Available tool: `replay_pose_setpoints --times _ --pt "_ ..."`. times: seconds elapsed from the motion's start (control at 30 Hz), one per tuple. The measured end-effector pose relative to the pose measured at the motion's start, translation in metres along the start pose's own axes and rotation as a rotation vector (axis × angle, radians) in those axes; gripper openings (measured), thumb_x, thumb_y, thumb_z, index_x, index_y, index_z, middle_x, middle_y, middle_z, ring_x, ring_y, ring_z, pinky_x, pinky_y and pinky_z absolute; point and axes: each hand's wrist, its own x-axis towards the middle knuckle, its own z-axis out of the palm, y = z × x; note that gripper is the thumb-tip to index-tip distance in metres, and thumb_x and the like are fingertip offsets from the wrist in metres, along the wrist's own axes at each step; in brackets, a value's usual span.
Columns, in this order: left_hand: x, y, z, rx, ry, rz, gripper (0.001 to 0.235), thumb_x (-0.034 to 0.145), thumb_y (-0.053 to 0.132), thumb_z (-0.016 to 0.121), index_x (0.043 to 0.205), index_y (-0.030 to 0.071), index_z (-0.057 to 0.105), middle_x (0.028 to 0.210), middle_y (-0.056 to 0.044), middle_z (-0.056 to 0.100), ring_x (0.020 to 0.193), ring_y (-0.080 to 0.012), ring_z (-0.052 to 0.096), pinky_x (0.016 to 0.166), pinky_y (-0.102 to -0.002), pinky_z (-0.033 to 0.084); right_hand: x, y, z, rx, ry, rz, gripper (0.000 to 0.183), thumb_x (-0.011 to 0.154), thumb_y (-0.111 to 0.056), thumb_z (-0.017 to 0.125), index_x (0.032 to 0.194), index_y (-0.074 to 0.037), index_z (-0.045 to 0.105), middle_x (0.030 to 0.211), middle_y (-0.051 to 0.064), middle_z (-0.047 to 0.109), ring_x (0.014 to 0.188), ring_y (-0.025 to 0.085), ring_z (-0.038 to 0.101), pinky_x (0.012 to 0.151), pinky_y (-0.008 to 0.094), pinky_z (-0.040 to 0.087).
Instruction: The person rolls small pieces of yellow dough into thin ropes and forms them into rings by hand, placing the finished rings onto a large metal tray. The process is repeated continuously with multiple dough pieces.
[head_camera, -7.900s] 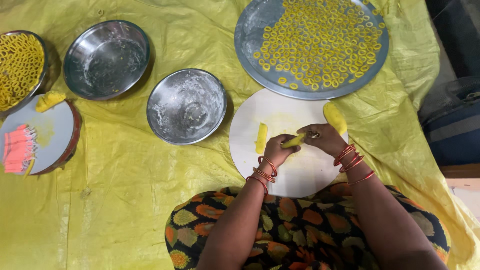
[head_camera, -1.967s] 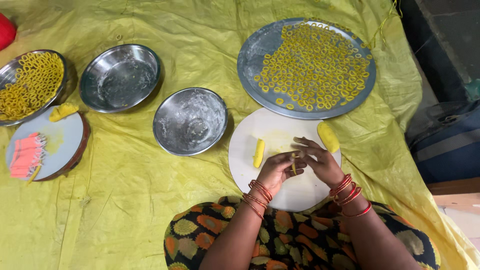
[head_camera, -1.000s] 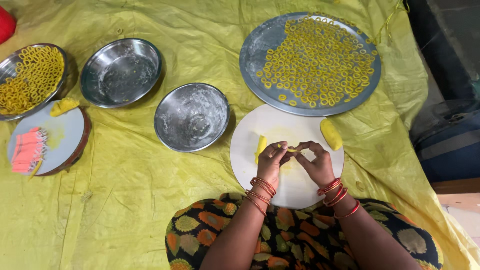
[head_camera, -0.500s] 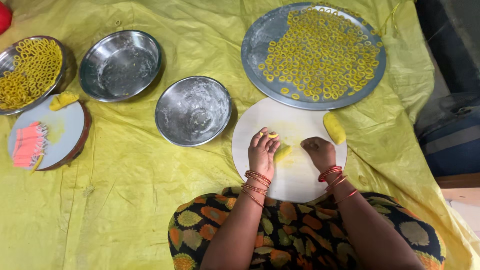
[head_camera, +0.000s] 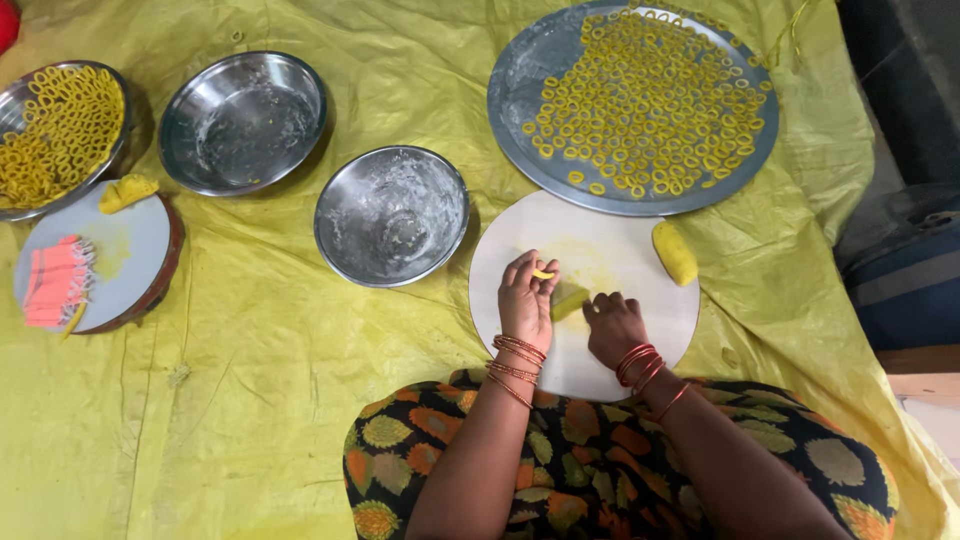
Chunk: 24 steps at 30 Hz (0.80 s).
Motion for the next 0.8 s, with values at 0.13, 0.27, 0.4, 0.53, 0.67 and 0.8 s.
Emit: replay_pose_setpoints --times 0.13,0.27,0.4,0.53,0.67,0.8 --pt "-0.009 0.005 0.009 -0.129 -0.032 -0.111 0.031 0.102 0.024 0.063 0.12 0.0 0.056 0.099 -0.011 0.066 0.091 -0.0254 0.069 0.085 -0.038 0.057 0.005 0.016 -0.023 0.291 0.003 0.177 0.028 0.088 -0.019 0.062 0.114 -0.021 0.075 0.109 0.006 0.069 0.098 0.024 0.065 0.088 0.043 0.052" --pt "-0.012 0.008 0.018 -0.022 -0.092 -0.134 0.041 0.098 0.018 0.062 0.134 0.003 0.052 0.115 -0.015 0.068 0.102 -0.025 0.067 0.092 -0.037 0.057 0.0 0.024 -0.058 0.671 0.396 0.215 0.018 0.092 -0.015 0.069 0.108 -0.011 0.076 0.097 0.007 0.071 0.084 0.023 0.069 0.073 0.039 0.055" --pt "-0.016 -0.006 0.02 0.217 -0.148 -0.135 0.058 0.091 0.003 0.054 0.148 0.002 0.043 0.13 -0.013 0.068 0.116 -0.022 0.067 0.097 -0.034 0.057 -0.014 0.007 -0.099 0.97 0.504 0.249 0.016 0.095 -0.012 0.073 0.109 -0.007 0.075 0.095 0.008 0.073 0.079 0.023 0.069 0.064 0.035 0.055" --pt "-0.021 -0.031 0.011 0.292 -0.216 -0.159 0.063 0.093 -0.005 0.047 0.156 -0.002 0.04 0.139 -0.013 0.063 0.118 -0.0151 0.061 0.099 -0.028 0.049 -0.027 -0.005 -0.129 0.968 0.621 0.092 0.022 0.093 -0.006 0.069 0.114 -0.005 0.075 0.104 0.013 0.072 0.088 0.027 0.071 0.072 0.034 0.056" --pt "-0.021 -0.047 0.006 0.279 -0.281 -0.157 0.066 0.094 -0.004 0.043 0.159 -0.002 0.037 0.146 -0.011 0.06 0.118 -0.0119 0.059 0.105 -0.027 0.045 -0.034 -0.01 -0.138 0.848 0.671 -0.015 0.02 0.096 -0.002 0.068 0.115 -0.002 0.073 0.109 0.015 0.073 0.096 0.03 0.07 0.083 0.037 0.056" --pt "-0.025 -0.045 0.01 -0.011 -0.334 -0.222 0.069 0.095 0.0 0.047 0.162 -0.001 0.031 0.152 -0.01 0.056 0.116 -0.0112 0.059 0.109 -0.028 0.044 -0.037 -0.013 -0.134 0.994 0.567 0.008 0.024 0.092 0.001 0.067 0.115 -0.003 0.075 0.106 0.014 0.073 0.09 0.026 0.073 0.077 0.033 0.058"
